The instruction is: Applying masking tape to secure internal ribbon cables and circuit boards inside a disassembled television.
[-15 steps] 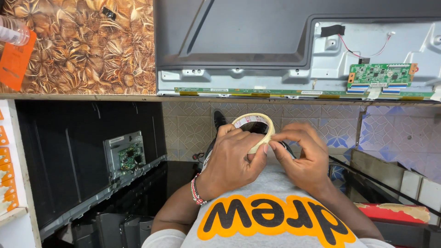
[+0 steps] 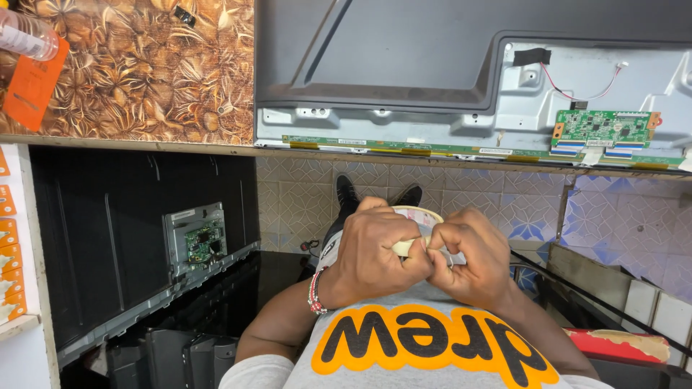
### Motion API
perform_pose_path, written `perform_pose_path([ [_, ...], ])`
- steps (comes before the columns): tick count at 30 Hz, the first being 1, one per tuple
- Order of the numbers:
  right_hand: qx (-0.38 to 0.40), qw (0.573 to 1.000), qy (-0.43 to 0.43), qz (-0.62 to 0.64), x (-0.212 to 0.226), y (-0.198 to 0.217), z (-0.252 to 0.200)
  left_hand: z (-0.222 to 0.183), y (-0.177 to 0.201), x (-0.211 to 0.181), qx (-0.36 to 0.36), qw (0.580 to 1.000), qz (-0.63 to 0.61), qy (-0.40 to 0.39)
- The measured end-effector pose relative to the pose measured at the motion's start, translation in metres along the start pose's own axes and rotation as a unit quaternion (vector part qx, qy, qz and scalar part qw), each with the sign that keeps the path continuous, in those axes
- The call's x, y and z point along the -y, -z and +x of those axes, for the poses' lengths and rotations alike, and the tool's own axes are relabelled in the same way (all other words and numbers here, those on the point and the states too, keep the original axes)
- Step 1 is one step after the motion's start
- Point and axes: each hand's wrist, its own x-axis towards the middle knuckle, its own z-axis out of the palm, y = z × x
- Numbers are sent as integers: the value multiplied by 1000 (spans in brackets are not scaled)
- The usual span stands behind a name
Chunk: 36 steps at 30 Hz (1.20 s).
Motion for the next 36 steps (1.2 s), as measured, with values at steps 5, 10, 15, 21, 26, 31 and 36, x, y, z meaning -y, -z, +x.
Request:
perform_pose_path([
  [5, -30, 990, 0, 141, 4, 8, 12, 4, -1, 3, 4, 998, -57, -8],
  [10, -113, 932, -139, 315, -1, 25, 17, 49, 35, -2, -63, 980, 127, -139],
  [15, -83, 936, -243, 241, -3, 21, 20, 120, 56, 71, -9, 894, 435, -104],
  [21, -55, 916, -294, 269, -8, 14, 15, 120, 54, 63, -12, 904, 415, -100],
  [26, -34, 939, -221, 262, -17, 6, 17, 48, 21, 13, 31, 998, -37, -28],
  [31, 27, 950, -228, 211, -9, -4, 27, 15, 14, 19, -16, 987, -136, 82],
  [36, 31, 965, -206, 158, -11, -32, 32, -11, 16, 40, -149, 963, -190, 117],
])
